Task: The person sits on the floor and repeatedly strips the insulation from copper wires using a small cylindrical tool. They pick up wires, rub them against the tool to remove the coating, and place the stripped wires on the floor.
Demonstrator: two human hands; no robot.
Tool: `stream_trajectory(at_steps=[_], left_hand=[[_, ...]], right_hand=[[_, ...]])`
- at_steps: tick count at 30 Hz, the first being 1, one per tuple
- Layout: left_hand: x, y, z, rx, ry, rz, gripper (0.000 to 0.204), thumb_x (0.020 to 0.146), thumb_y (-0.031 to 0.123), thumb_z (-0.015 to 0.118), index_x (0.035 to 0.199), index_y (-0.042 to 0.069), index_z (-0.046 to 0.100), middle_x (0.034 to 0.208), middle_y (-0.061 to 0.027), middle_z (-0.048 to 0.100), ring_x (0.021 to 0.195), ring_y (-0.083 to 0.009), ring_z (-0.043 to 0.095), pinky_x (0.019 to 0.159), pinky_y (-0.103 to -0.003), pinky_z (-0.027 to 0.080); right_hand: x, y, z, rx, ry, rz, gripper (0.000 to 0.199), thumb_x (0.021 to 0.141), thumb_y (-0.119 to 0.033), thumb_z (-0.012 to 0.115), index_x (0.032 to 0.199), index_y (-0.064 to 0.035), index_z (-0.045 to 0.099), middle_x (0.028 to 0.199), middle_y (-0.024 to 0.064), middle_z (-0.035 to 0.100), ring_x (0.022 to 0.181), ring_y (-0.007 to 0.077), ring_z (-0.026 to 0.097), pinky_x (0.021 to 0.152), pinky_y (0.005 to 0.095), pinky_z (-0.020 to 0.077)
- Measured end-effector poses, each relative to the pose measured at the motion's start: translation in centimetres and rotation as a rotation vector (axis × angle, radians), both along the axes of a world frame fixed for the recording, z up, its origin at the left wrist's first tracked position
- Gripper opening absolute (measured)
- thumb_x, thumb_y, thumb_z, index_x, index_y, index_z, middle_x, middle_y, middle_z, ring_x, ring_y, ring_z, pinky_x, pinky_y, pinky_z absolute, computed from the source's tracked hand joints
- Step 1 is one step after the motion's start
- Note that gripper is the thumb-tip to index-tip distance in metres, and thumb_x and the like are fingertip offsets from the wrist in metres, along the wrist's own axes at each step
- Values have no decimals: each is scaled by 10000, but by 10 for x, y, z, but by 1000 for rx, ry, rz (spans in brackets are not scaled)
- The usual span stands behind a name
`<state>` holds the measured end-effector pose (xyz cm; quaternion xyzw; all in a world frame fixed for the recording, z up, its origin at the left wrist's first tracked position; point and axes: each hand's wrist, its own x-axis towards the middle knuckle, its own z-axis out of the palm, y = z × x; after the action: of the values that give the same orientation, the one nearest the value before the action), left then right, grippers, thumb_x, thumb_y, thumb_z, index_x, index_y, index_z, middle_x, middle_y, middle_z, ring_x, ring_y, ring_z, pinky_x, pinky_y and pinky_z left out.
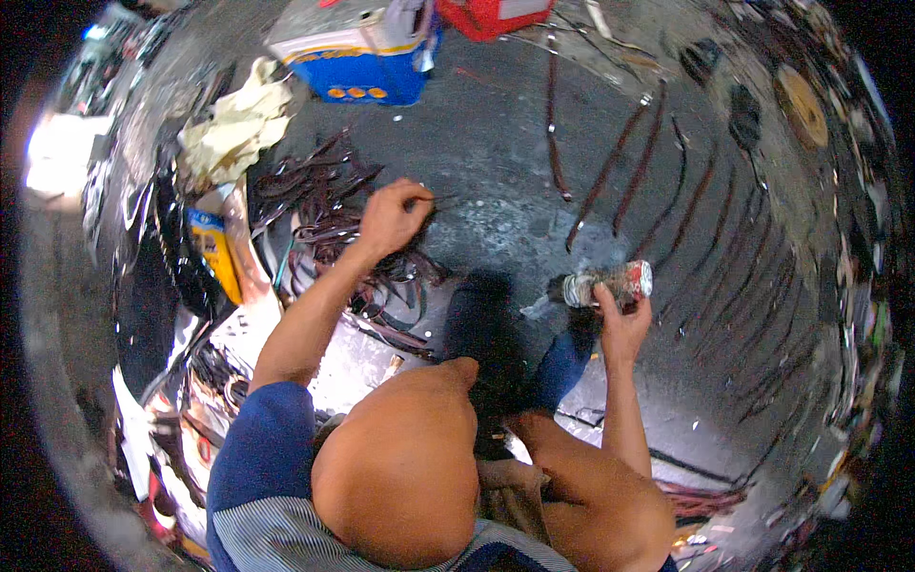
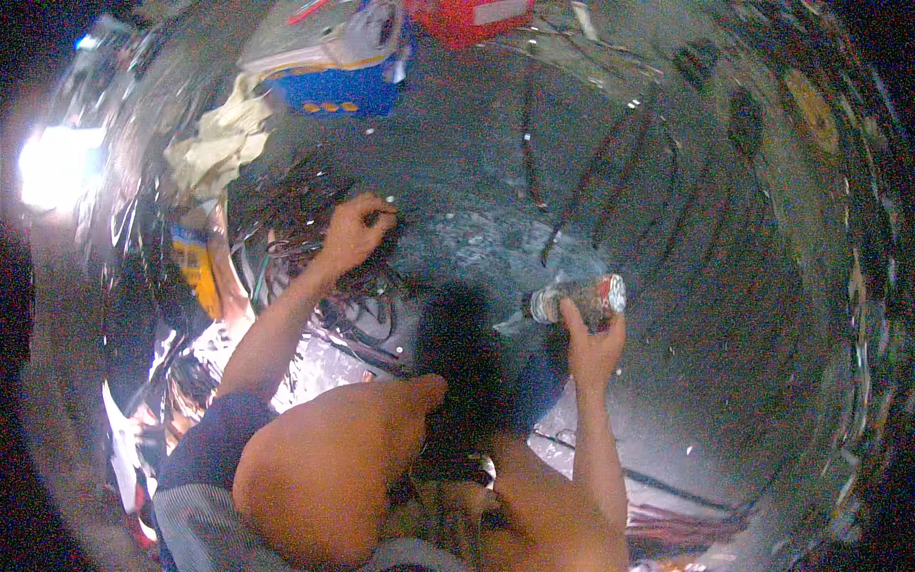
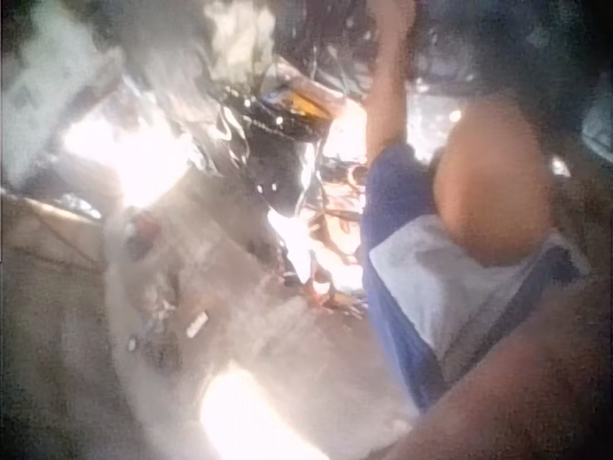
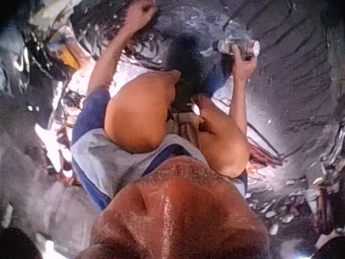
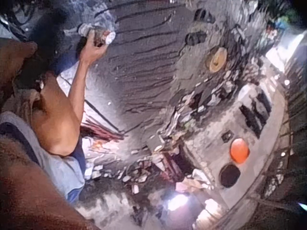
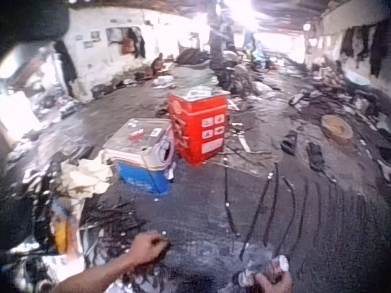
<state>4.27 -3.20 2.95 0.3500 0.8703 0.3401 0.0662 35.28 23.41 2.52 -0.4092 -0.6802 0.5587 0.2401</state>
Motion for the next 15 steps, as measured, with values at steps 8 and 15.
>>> stream_trajectory(at_steps=[8,15], left_hand=[[112,138,-12,216,-1417,-7,334,829,3,630,1160,-3,678,796,-48,667,640,-138,618,576,-277,499],[149,154,-16,230,-1942,-201,429,911,22,573,1339,-6,545,801,-20,603,626,-108,585,524,-228,463]], right_hand=[[2,17,52,109,113,-195,650,768,-200,874,1256,-33,478,1103,106,643,1030,205,633,837,338,545],[16,-5,57,338,41,-26,678,764,-165,881,1255,-8,440,1047,98,658,941,179,661,833,307,547]])
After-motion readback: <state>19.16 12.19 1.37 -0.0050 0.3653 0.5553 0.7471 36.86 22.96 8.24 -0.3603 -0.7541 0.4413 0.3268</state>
